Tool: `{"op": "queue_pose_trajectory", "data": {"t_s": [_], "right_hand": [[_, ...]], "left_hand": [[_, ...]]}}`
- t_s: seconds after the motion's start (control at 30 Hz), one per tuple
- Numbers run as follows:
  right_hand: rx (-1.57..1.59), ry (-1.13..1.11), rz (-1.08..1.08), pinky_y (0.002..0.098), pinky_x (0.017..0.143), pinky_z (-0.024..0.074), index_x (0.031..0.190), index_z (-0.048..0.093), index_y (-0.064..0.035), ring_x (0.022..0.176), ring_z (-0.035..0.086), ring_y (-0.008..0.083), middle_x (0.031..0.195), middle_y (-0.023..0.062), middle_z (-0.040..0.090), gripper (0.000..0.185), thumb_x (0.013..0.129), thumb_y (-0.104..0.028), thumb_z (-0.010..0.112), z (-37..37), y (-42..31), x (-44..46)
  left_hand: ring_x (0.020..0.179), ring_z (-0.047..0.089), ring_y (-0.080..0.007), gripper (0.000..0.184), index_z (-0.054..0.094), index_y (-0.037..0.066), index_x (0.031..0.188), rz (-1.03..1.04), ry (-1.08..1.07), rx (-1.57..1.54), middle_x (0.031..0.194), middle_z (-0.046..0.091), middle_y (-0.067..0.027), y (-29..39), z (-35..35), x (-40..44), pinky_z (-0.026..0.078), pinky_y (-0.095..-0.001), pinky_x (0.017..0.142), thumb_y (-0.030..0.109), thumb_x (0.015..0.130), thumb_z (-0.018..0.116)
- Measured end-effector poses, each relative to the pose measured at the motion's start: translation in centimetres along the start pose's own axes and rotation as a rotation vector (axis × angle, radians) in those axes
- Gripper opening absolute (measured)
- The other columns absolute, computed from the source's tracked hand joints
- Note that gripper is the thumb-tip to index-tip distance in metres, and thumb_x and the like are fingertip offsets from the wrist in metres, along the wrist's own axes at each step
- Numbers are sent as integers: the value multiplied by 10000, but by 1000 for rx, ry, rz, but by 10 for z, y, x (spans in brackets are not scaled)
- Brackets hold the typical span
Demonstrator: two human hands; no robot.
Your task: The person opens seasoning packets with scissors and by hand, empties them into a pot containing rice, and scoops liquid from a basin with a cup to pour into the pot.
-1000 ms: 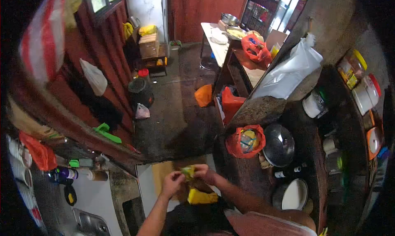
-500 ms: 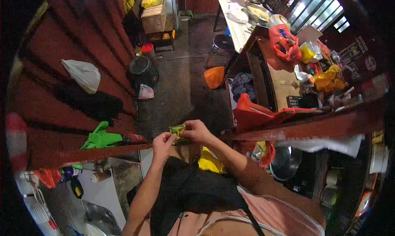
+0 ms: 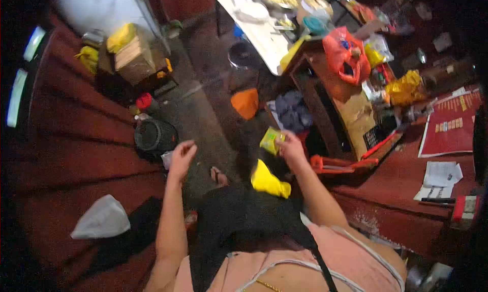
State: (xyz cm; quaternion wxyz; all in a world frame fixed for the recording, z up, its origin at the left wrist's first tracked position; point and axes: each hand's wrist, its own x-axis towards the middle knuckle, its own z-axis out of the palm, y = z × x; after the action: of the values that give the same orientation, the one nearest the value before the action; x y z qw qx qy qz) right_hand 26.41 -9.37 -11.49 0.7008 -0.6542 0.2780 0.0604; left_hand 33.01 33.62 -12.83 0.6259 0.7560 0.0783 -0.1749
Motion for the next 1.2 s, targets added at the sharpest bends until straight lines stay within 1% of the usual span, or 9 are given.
{"op": "queue_pose_trajectory", "data": {"t_s": [0.13,0.23,0.3,0.4,0.7,0.9,1.03,1.07,1.2], "right_hand": [[23,77,-37,239,597,467,1189,690,-70,721,602,71,917,-15,692,218,977,-114,720,21,-40,42],[92,80,3,239,606,475,1190,692,-76,745,618,79,953,-13,707,211,983,-114,713,42,-61,74],[118,133,-1,242,603,475,1195,690,-72,743,620,78,971,-7,712,220,981,-113,719,59,-78,109],[133,136,-64,270,619,519,1215,691,-59,781,656,91,975,-1,709,249,977,-117,731,70,-88,179],[296,217,-163,284,646,542,1211,694,-28,765,654,126,957,52,703,259,971,-116,740,105,-242,364],[353,369,-427,317,698,595,1338,610,55,855,708,176,1004,108,710,432,953,-91,740,102,-369,535],[549,392,-394,380,808,599,1575,373,0,1032,723,232,1223,153,688,722,1022,-310,721,111,-470,575],[469,399,-445,367,808,592,1530,441,6,994,718,211,1197,139,702,658,1027,-319,711,114,-455,591],[-125,300,-242,310,755,554,1264,733,-22,846,678,137,944,53,762,393,996,-310,728,145,-373,522]], "left_hand": [[1215,664,-249,563,663,45,1323,415,-635,261,1271,700,-117,197,38,28,520,-413,1055,202,823,869],[1239,655,-340,604,649,49,1321,822,-1070,474,1282,689,-173,213,104,72,533,-472,1042,124,755,847],[1198,666,-397,612,659,63,1301,636,-1226,859,1275,685,-191,192,143,114,540,-493,1019,109,716,835],[1102,706,-412,603,673,90,1292,579,-1309,1221,1216,721,-167,143,174,219,568,-499,946,118,712,834],[1032,732,-433,544,755,119,1270,369,-1611,1202,1116,771,-217,223,171,392,588,-501,900,345,778,809],[941,740,-422,400,800,73,1079,669,-1627,1148,993,768,-233,224,177,478,586,-509,815,356,797,785],[899,741,-430,382,808,43,1024,831,-1869,1138,943,763,-243,241,181,526,591,-506,794,334,776,797],[1007,733,-427,390,759,5,1074,819,-1949,1301,1064,763,-246,252,181,533,583,-498,846,239,768,815],[953,738,-433,319,762,1,1027,942,-2087,1190,950,761,-237,275,168,548,587,-509,822,211,788,789]]}}
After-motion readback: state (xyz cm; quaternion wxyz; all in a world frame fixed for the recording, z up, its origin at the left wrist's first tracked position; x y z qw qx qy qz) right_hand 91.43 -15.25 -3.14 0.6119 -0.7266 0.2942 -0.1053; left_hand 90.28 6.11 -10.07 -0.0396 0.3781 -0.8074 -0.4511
